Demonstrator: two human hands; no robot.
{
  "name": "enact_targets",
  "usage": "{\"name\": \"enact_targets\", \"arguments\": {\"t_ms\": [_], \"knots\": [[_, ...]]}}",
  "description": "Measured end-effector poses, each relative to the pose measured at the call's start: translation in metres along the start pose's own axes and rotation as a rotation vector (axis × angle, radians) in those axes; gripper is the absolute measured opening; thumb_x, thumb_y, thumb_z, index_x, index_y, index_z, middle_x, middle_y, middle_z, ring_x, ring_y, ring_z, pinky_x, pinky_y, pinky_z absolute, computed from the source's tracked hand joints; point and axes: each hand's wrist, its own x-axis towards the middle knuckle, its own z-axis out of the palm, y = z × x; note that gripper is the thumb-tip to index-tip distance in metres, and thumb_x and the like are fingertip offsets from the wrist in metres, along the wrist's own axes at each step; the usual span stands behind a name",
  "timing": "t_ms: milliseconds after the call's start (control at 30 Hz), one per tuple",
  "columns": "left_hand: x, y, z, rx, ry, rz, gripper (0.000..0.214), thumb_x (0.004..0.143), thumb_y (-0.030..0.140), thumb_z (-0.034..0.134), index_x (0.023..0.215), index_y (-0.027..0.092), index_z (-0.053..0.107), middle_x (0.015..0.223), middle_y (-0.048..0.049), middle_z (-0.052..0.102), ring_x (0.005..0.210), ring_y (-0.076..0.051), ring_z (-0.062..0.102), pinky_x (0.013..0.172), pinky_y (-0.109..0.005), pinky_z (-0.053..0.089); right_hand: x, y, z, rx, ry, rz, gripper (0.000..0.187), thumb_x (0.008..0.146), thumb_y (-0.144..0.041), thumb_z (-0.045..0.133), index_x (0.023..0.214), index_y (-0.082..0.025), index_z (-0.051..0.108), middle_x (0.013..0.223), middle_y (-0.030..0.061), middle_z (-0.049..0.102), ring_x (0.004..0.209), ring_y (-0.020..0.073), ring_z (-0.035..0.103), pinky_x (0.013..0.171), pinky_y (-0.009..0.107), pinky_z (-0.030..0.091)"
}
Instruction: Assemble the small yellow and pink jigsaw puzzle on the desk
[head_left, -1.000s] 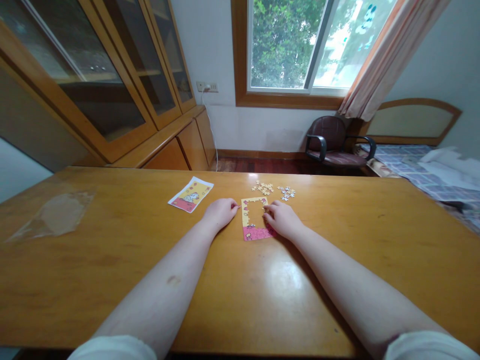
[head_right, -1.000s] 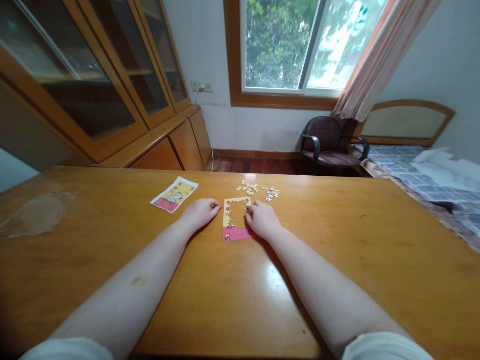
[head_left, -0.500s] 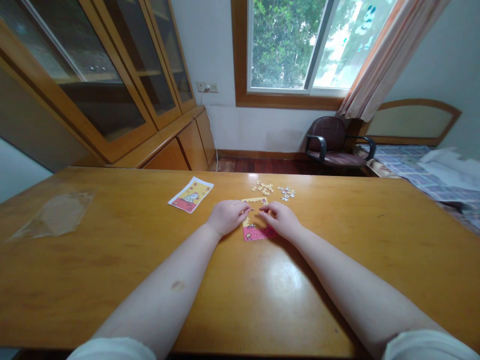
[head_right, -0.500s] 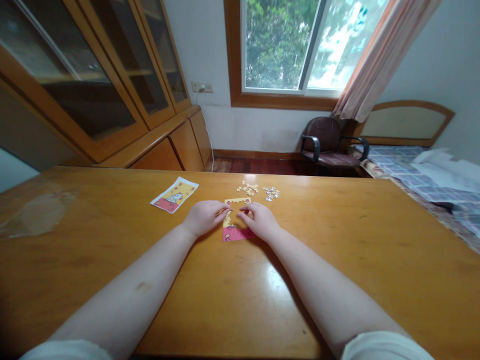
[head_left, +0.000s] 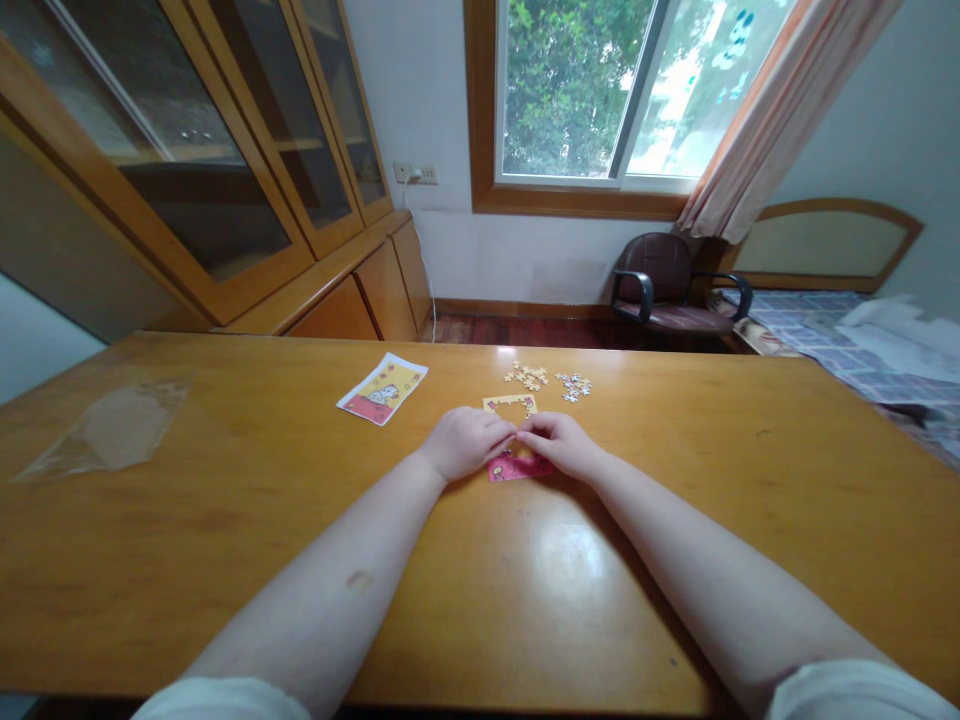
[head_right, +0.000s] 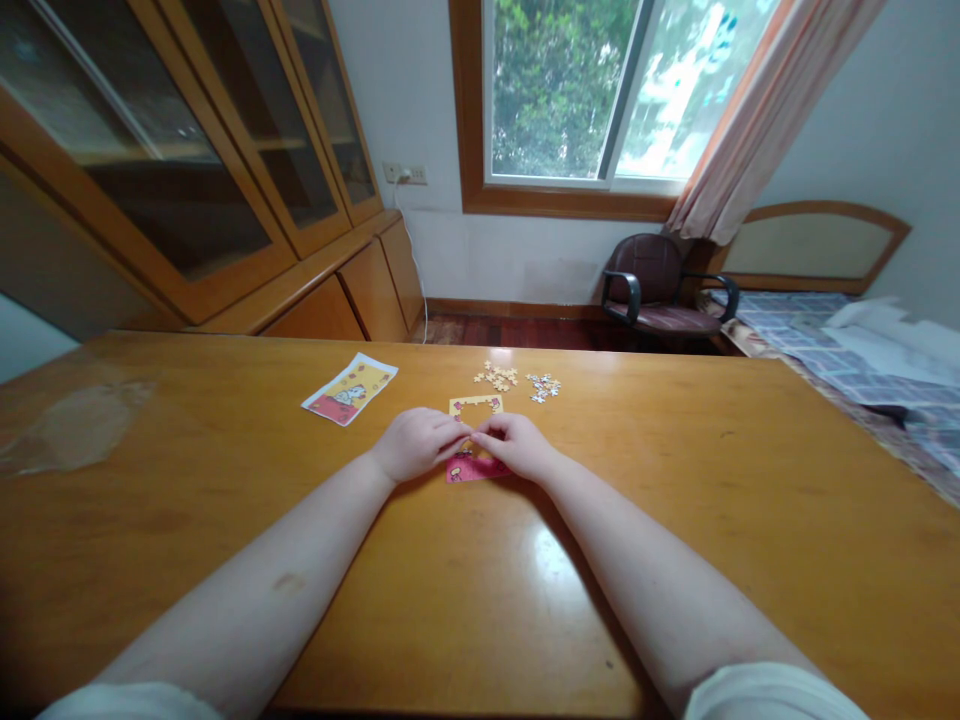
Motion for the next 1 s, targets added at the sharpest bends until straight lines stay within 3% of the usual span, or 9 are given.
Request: {"name": "enact_targets", "arguments": {"t_ms": [100,200,300,500,700,1000], "knots": [[-0.0005,0.0003,-0.0005,-0.056,0.022,-0.051,0.032,0.094,0.04,0.043,0.107,0.026,0.068,0.095,-0.0057,0.073,0.086,-0.018,0.066,0.076,-0.029,0.046,0.0,0.0016,-0.0014,-0.054,0.022,-0.017,0.026,0.084,-0.039,0.06,0.084,-0.016,0.07,0.063,-0.0007,0.061,0.057,0.0115,0.052,0.056,0.023,0.042],[-0.0011,-0.0005,-0.0027,-0.088,0.013,-0.101,0.034,0.091,0.043,0.047,0.115,0.026,0.066,0.102,-0.0056,0.073,0.09,-0.02,0.067,0.079,-0.03,0.047,-0.0011,0.001,-0.0041,-0.243,0.08,-0.136,0.02,0.083,-0.035,0.062,0.082,-0.017,0.069,0.068,0.0008,0.063,0.062,0.0122,0.054,0.062,0.024,0.043],[-0.0017,-0.0021,-0.0047,-0.088,-0.021,-0.112,0.035,0.089,0.044,0.05,0.115,0.026,0.066,0.104,-0.0049,0.073,0.094,-0.021,0.067,0.079,-0.03,0.048,-0.0028,-0.0004,-0.0067,-0.419,0.118,-0.282,0.02,0.086,-0.035,0.06,0.084,-0.018,0.07,0.077,0.0046,0.067,0.071,0.0144,0.058,0.072,0.027,0.045],[-0.0014,-0.0045,-0.0018,-0.078,-0.029,-0.094,0.031,0.086,0.043,0.054,0.109,0.026,0.067,0.096,-0.0024,0.074,0.088,-0.021,0.068,0.073,-0.03,0.047,-0.0044,-0.0007,-0.0086,-0.608,0.136,-0.398,0.028,0.091,-0.039,0.053,0.09,-0.019,0.072,0.081,0.0073,0.069,0.076,0.0168,0.06,0.076,0.029,0.043],[-0.0012,-0.0032,-0.0006,-0.107,-0.032,-0.117,0.03,0.088,0.044,0.052,0.105,0.027,0.068,0.093,-0.0023,0.074,0.086,-0.018,0.067,0.073,-0.027,0.045,-0.0052,-0.0021,-0.0069,-0.667,0.112,-0.422,0.03,0.092,-0.04,0.052,0.092,-0.019,0.072,0.084,0.0079,0.07,0.079,0.0174,0.061,0.076,0.03,0.042],[-0.0003,-0.0042,0.0,-0.111,0.007,-0.113,0.026,0.087,0.042,0.054,0.1,0.025,0.069,0.084,-0.0007,0.073,0.078,-0.016,0.066,0.068,-0.025,0.043,-0.0041,-0.0001,-0.0067,-0.579,0.194,-0.485,0.024,0.089,-0.037,0.056,0.091,-0.018,0.071,0.085,0.0077,0.07,0.077,0.0167,0.062,0.075,0.028,0.046]]}}
